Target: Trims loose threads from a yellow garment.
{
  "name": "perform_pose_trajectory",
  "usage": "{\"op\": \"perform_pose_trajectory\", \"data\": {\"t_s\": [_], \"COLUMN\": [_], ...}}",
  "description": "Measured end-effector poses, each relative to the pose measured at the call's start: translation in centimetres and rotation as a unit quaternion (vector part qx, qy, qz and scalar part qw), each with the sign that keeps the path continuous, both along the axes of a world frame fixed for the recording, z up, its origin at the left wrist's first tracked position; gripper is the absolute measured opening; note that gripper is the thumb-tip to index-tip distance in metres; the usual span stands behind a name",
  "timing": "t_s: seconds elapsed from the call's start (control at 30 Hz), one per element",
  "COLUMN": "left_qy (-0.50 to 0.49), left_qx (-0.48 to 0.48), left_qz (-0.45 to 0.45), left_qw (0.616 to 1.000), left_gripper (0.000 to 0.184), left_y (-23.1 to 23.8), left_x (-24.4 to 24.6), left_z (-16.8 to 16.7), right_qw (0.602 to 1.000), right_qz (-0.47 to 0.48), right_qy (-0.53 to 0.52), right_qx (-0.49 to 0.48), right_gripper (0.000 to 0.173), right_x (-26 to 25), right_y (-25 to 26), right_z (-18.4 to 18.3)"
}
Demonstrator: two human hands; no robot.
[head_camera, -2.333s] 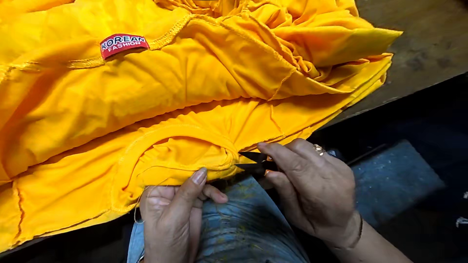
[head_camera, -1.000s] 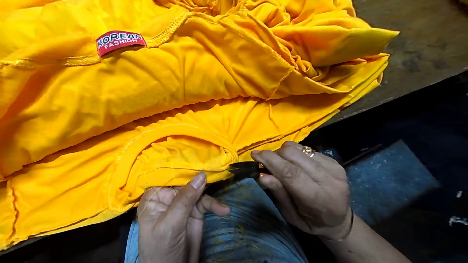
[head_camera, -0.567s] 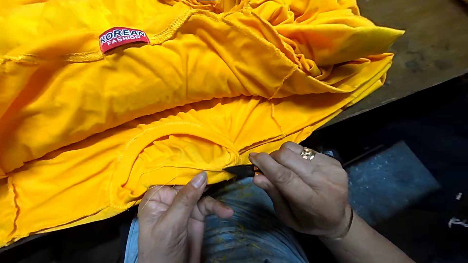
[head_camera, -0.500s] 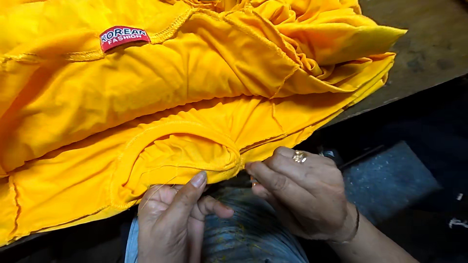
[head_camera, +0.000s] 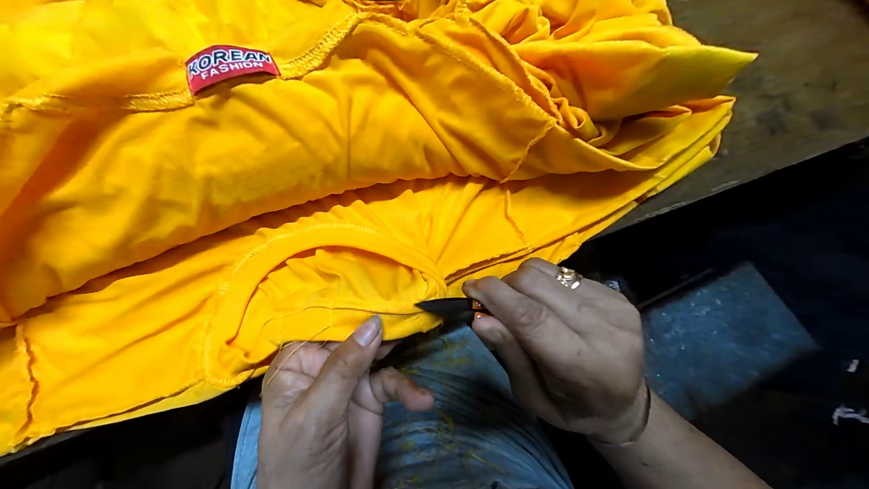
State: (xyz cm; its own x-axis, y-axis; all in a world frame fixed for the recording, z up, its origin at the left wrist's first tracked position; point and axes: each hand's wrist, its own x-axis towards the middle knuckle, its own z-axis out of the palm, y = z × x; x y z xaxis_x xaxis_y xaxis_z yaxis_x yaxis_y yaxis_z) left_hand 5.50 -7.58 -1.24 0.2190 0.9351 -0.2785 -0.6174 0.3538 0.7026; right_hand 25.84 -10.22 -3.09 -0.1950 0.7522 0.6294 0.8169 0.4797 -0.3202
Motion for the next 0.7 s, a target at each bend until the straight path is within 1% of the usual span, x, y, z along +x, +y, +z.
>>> {"op": "perform_pose_trajectory", "data": {"t_s": [0.07,0.1,0.13,0.17,0.2,0.23,0.27,0.33,0.37,0.4,0.47,0.5,0.53,0.57,0.6,0.63,0.7], "left_qy": [0.003,0.003,0.001,-0.003,-0.006,-0.008,-0.009,-0.008,-0.010,-0.010,-0.011,-0.010,-0.010,-0.010,-0.007,-0.004,-0.009], "left_qx": [0.003,0.006,0.009,0.013,0.016,0.019,0.023,0.028,0.030,0.031,0.028,0.025,0.023,0.020,0.014,0.010,0.017], "left_qz": [-0.002,-0.001,-0.003,-0.008,-0.013,-0.018,-0.021,-0.021,-0.021,-0.021,-0.018,-0.016,-0.014,-0.012,-0.009,-0.007,-0.011], "left_qw": [1.000,1.000,1.000,1.000,1.000,1.000,0.999,0.999,0.999,0.999,0.999,1.000,1.000,1.000,1.000,1.000,1.000], "left_gripper": [0.014,0.014,0.013,0.012,0.012,0.012,0.012,0.012,0.012,0.013,0.013,0.012,0.012,0.012,0.012,0.013,0.013], "left_y": [0.0,0.0,0.0,-0.1,-0.1,-0.1,-0.1,0.0,0.1,0.1,0.1,0.1,0.1,0.2,0.2,0.2,0.2], "left_x": [0.0,0.1,0.0,0.0,0.1,0.1,0.1,0.1,0.0,0.0,-0.1,-0.2,-0.2,-0.2,-0.2,-0.2,-0.2], "left_z": [0.0,0.1,0.0,0.0,-0.1,-0.2,-0.3,-0.3,-0.3,-0.4,-0.5,-0.6,-0.6,-0.6,-0.5,-0.4,-0.4], "right_qw": [0.990,0.973,0.948,0.923,0.907,0.900,0.896,0.891,0.888,0.884,0.870,0.865,0.869,0.880,0.897,0.914,0.937], "right_qz": [0.033,0.054,0.075,0.085,0.086,0.080,0.074,0.068,0.075,0.097,0.197,0.251,0.285,0.291,0.268,0.226,0.133], "right_qy": [0.121,0.202,0.280,0.339,0.373,0.389,0.398,0.408,0.411,0.410,0.387,0.357,0.318,0.286,0.272,0.280,0.304], "right_qx": [-0.057,-0.095,-0.133,-0.159,-0.173,-0.181,-0.184,-0.186,-0.192,-0.201,-0.232,-0.247,-0.251,-0.242,-0.222,-0.189,-0.112], "right_gripper": [0.035,0.036,0.034,0.030,0.026,0.024,0.021,0.006,0.003,0.002,0.003,0.009,0.015,0.021,0.023,0.021,0.006], "right_x": [0.0,-0.1,-0.2,-0.5,-0.8,-1.3,-1.8,-2.6,-2.8,-2.9,-2.6,-2.2,-2.0,-1.8,-1.7,-1.7,-1.6], "right_y": [0.1,0.1,0.1,0.1,0.1,0.2,0.2,0.3,0.3,0.2,-0.4,-0.7,-1.0,-1.3,-1.5,-1.5,-0.9], "right_z": [0.2,0.3,0.4,0.5,0.5,0.5,0.4,0.4,0.4,0.3,-0.1,-0.4,-0.6,-0.6,-0.6,-0.5,0.0]}}
